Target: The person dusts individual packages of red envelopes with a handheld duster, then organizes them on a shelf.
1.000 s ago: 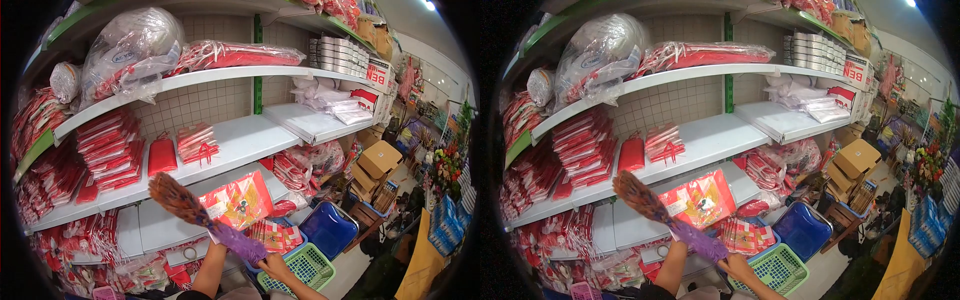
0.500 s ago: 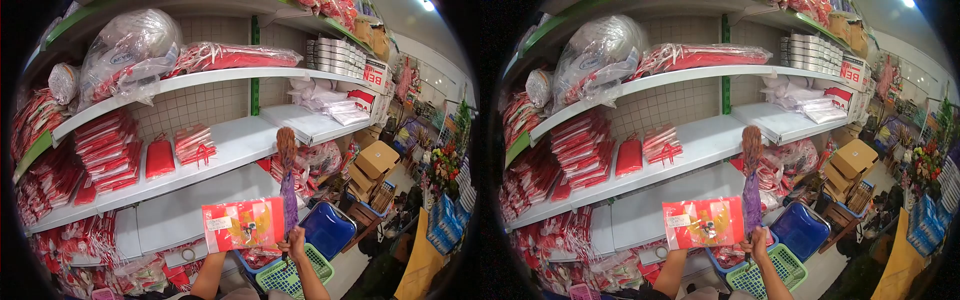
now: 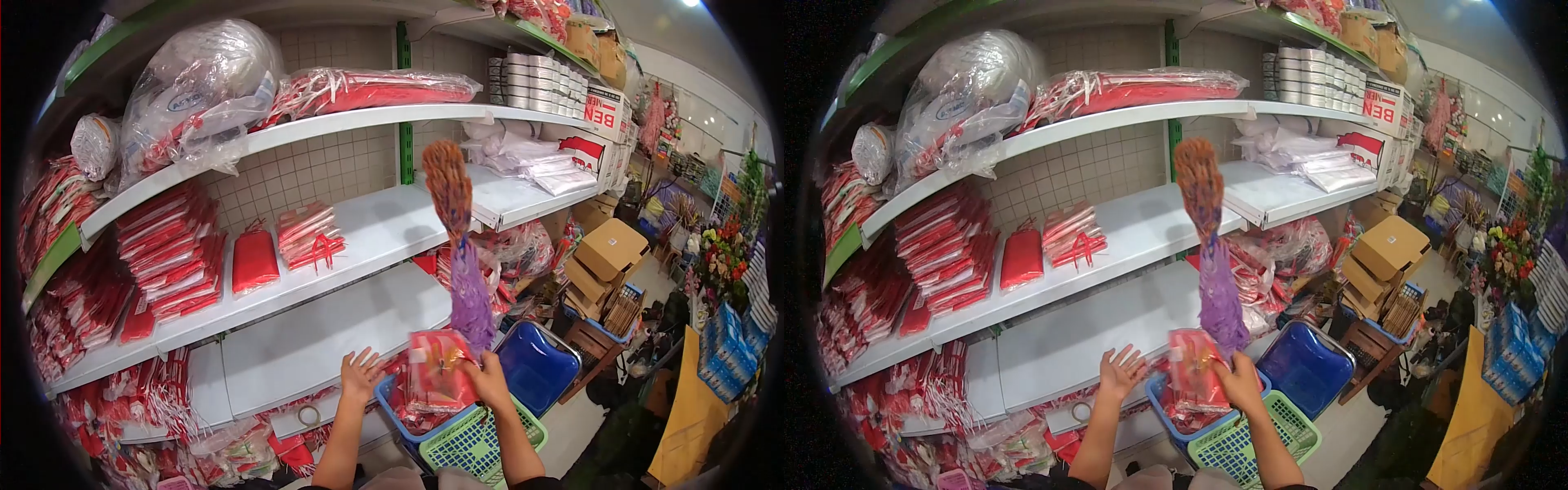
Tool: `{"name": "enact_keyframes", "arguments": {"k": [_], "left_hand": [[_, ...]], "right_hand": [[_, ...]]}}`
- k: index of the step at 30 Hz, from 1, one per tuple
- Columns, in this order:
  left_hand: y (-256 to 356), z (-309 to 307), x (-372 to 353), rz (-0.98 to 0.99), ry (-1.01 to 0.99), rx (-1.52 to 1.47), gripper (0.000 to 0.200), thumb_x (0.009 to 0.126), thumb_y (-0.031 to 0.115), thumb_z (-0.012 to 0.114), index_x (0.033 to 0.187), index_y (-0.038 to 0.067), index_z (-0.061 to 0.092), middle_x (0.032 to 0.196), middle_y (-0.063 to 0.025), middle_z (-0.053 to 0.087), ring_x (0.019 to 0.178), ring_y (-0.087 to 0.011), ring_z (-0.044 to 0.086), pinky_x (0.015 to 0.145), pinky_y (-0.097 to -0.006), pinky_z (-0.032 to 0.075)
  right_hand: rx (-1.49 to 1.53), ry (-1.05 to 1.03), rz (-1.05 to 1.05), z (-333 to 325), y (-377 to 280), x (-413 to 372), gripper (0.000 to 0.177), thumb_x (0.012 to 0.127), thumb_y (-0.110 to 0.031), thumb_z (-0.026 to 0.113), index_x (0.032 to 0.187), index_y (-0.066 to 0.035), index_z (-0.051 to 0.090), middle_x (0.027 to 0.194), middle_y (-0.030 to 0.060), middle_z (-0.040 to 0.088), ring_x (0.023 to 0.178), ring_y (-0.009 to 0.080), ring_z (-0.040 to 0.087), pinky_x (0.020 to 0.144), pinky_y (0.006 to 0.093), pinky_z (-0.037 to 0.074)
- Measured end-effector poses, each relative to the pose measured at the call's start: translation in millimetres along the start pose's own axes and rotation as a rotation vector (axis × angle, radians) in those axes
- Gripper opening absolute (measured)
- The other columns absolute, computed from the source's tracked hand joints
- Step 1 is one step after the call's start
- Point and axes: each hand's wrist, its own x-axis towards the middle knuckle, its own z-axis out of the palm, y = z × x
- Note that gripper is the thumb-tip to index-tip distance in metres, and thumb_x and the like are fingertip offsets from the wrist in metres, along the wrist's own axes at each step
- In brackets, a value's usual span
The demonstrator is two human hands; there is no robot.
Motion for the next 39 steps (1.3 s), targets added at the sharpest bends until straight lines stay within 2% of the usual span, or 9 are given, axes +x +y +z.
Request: {"name": "enact_keyframes", "arguments": {"k": [2,6,7,9,15,21,28,32,39], "left_hand": [[-16,4,3,-0.04,-0.058,0.056,0.055,0.082,0.05,0.043,0.122,0.013,0.052,0.121,-0.0104,0.054,0.104,-0.0247,0.052,0.093,-0.0414,0.037],[-46,57,-16,-0.185,-0.236,-0.191,0.055,0.085,0.054,0.043,0.115,0.01,0.054,0.11,-0.0074,0.058,0.099,-0.0227,0.054,0.09,-0.0395,0.041],[-54,61,-22,-0.175,-0.272,-0.244,0.055,0.085,0.054,0.043,0.115,0.01,0.054,0.11,-0.0074,0.058,0.099,-0.0228,0.054,0.09,-0.0396,0.041],[-66,43,-36,-0.137,-0.318,-0.29,0.055,0.085,0.054,0.043,0.116,0.01,0.054,0.11,-0.0075,0.058,0.099,-0.0229,0.054,0.09,-0.0397,0.041],[-42,2,-21,0.119,-0.326,-0.376,0.055,0.085,0.053,0.042,0.116,0.01,0.053,0.111,-0.0077,0.057,0.1,-0.0232,0.054,0.09,-0.0401,0.041],[-15,-1,1,0.292,-0.34,-0.432,0.055,0.085,0.053,0.042,0.117,0.01,0.052,0.112,-0.008,0.057,0.101,-0.0234,0.054,0.09,-0.0405,0.041],[-24,-9,0,0.308,-0.339,-0.444,0.055,0.085,0.053,0.042,0.118,0.01,0.052,0.113,-0.0082,0.056,0.102,-0.0238,0.053,0.09,-0.041,0.041],[-25,-8,-1,0.301,-0.339,-0.444,0.055,0.085,0.052,0.042,0.118,0.01,0.051,0.113,-0.0084,0.056,0.102,-0.024,0.053,0.09,-0.0413,0.041],[-26,-7,-5,0.296,-0.341,-0.443,0.055,0.086,0.052,0.042,0.119,0.01,0.051,0.114,-0.0086,0.056,0.103,-0.0243,0.053,0.091,-0.0418,0.041]], "right_hand": [[-0.11,0.038,-0.192,13,-23,0,0.031,0.073,-0.024,0.068,0.077,0.003,0.055,0.065,0.0145,0.055,0.059,0.0215,0.05,0.053,0.034,0.036],[-0.063,-0.082,-0.148,65,-42,-13,0.034,0.068,-0.027,0.068,0.079,0.004,0.058,0.063,0.017,0.057,0.057,0.0267,0.056,0.052,0.0388,0.041],[0.074,-0.051,-0.422,88,-38,-16,0.037,0.068,-0.031,0.068,0.076,0.003,0.058,0.061,0.0186,0.056,0.055,0.0259,0.056,0.051,0.039,0.042],[-0.141,-0.33,-0.137,91,-47,-45,0.034,0.072,-0.03,0.066,0.08,0.002,0.058,0.063,0.0204,0.057,0.06,0.0313,0.059,0.054,0.0404,0.044],[-0.49,-0.428,-0.412,82,14,-89,0.027,0.083,-0.025,0.056,0.09,0.001,0.055,0.067,0.0226,0.058,0.065,0.0405,0.058,0.056,0.0455,0.046],[-0.493,-0.175,0.024,41,58,-72,0.029,0.083,-0.026,0.054,0.079,0.003,0.057,0.061,0.0238,0.056,0.058,0.0409,0.057,0.053,0.0475,0.045],[-0.578,-0.317,-0.39,30,44,-84,0.032,0.082,-0.026,0.057,0.073,0.005,0.057,0.062,0.0244,0.056,0.056,0.0419,0.056,0.052,0.0471,0.045],[-0.498,-0.056,-0.047,25,49,-58,0.033,0.084,-0.027,0.055,0.071,0.003,0.06,0.061,0.0255,0.057,0.058,0.0398,0.058,0.057,0.0482,0.046],[-0.654,-0.155,-0.254,14,33,-55,0.027,0.085,-0.017,0.053,0.074,0.007,0.057,0.061,0.0261,0.054,0.056,0.0421,0.055,0.051,0.0464,0.041]]}}
